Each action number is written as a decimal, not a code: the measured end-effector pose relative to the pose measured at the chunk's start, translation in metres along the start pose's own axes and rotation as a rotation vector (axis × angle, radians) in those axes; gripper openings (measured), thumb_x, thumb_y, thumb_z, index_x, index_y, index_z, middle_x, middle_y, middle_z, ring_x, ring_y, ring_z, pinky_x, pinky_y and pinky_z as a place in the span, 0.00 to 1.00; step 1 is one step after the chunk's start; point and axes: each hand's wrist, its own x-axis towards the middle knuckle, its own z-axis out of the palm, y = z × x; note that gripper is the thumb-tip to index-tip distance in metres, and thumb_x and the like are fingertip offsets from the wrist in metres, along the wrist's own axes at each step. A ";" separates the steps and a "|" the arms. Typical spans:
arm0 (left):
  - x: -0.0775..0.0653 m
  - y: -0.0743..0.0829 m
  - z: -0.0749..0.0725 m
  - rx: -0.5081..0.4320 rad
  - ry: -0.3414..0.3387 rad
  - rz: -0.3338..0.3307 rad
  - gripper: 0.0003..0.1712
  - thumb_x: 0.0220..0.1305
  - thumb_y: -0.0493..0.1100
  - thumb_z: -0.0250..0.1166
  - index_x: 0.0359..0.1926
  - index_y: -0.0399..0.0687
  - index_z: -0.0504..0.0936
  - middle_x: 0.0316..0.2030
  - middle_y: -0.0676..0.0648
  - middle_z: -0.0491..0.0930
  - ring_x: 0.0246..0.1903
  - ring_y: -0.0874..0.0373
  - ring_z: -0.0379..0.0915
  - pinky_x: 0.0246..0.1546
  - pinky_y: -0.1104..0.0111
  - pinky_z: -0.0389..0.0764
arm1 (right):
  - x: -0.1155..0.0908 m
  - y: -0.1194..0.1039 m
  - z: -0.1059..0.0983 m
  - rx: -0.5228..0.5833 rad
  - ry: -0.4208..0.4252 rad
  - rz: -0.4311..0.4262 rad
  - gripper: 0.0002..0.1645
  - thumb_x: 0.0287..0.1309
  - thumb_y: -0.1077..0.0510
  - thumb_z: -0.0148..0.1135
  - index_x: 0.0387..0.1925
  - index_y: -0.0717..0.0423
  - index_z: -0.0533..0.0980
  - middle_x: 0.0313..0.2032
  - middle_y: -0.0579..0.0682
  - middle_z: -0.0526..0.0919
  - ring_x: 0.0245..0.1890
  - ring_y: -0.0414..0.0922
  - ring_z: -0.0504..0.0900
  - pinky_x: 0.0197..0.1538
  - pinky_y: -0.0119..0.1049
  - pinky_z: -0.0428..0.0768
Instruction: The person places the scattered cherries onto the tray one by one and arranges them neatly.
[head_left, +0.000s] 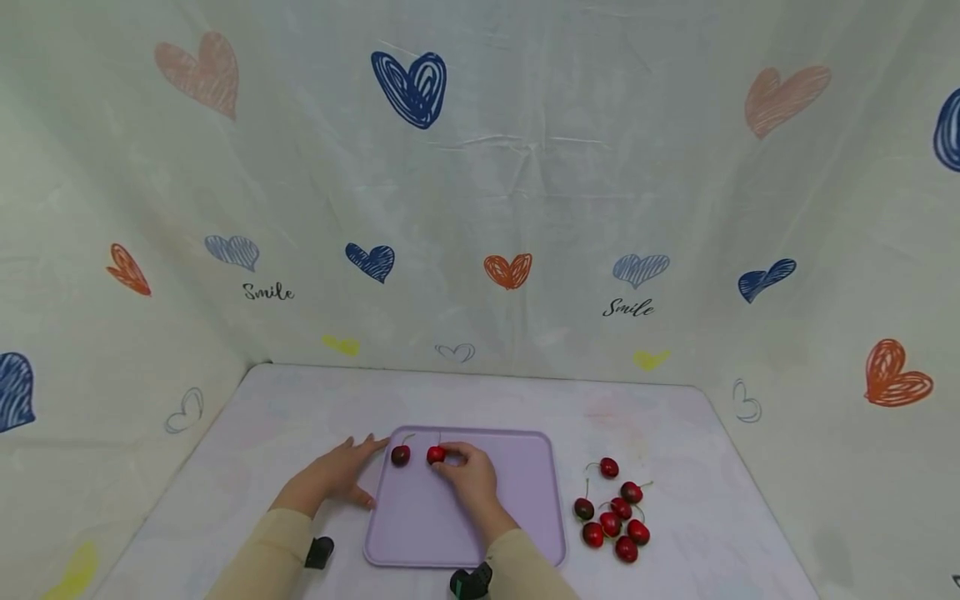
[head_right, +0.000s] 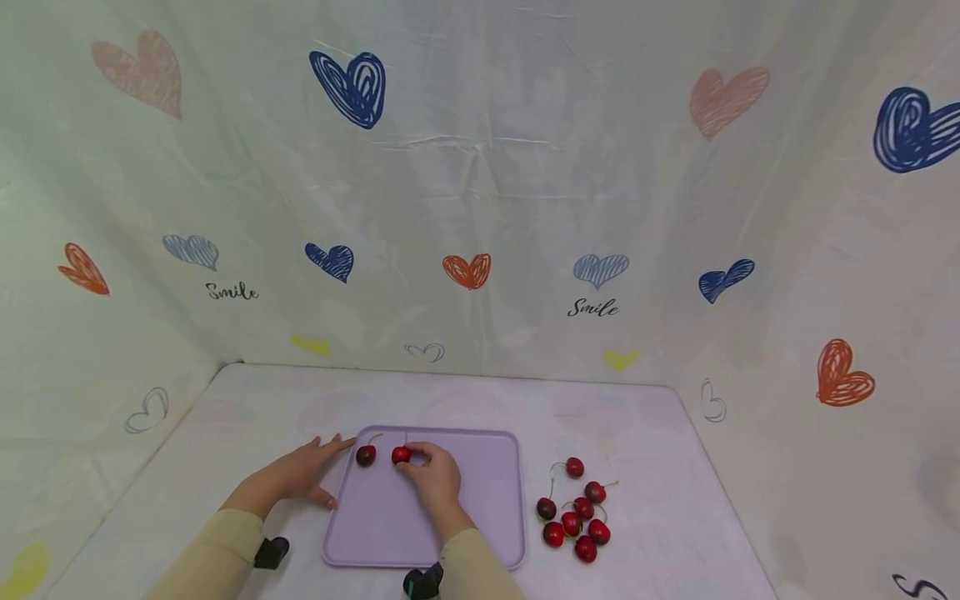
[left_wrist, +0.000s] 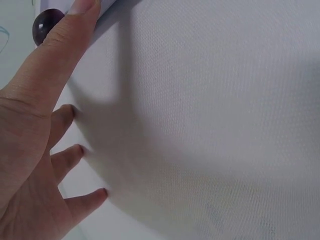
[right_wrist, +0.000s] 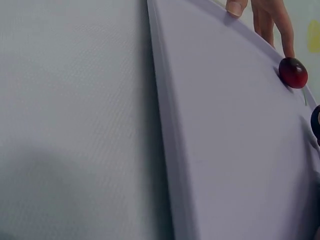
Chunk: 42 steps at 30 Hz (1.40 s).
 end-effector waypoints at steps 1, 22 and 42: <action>0.001 0.000 0.000 0.004 0.000 0.000 0.57 0.37 0.49 0.82 0.70 0.45 0.65 0.68 0.30 0.61 0.66 0.25 0.51 0.59 0.34 0.60 | 0.000 0.000 0.000 -0.015 0.003 -0.003 0.16 0.44 0.59 0.77 0.40 0.51 0.86 0.30 0.41 0.82 0.21 0.35 0.68 0.23 0.29 0.68; 0.001 0.000 0.001 0.005 -0.004 -0.010 0.57 0.38 0.50 0.82 0.70 0.46 0.65 0.68 0.31 0.62 0.65 0.24 0.51 0.58 0.33 0.60 | -0.002 -0.003 0.002 -0.104 0.041 -0.019 0.11 0.43 0.57 0.77 0.33 0.49 0.87 0.26 0.37 0.81 0.21 0.32 0.68 0.26 0.28 0.68; 0.002 -0.004 0.002 0.001 0.014 0.012 0.57 0.39 0.51 0.82 0.70 0.45 0.65 0.67 0.30 0.62 0.65 0.23 0.51 0.57 0.33 0.61 | 0.004 -0.014 0.024 -0.305 0.093 -0.186 0.21 0.40 0.49 0.80 0.39 0.48 0.86 0.34 0.38 0.84 0.39 0.40 0.81 0.44 0.35 0.78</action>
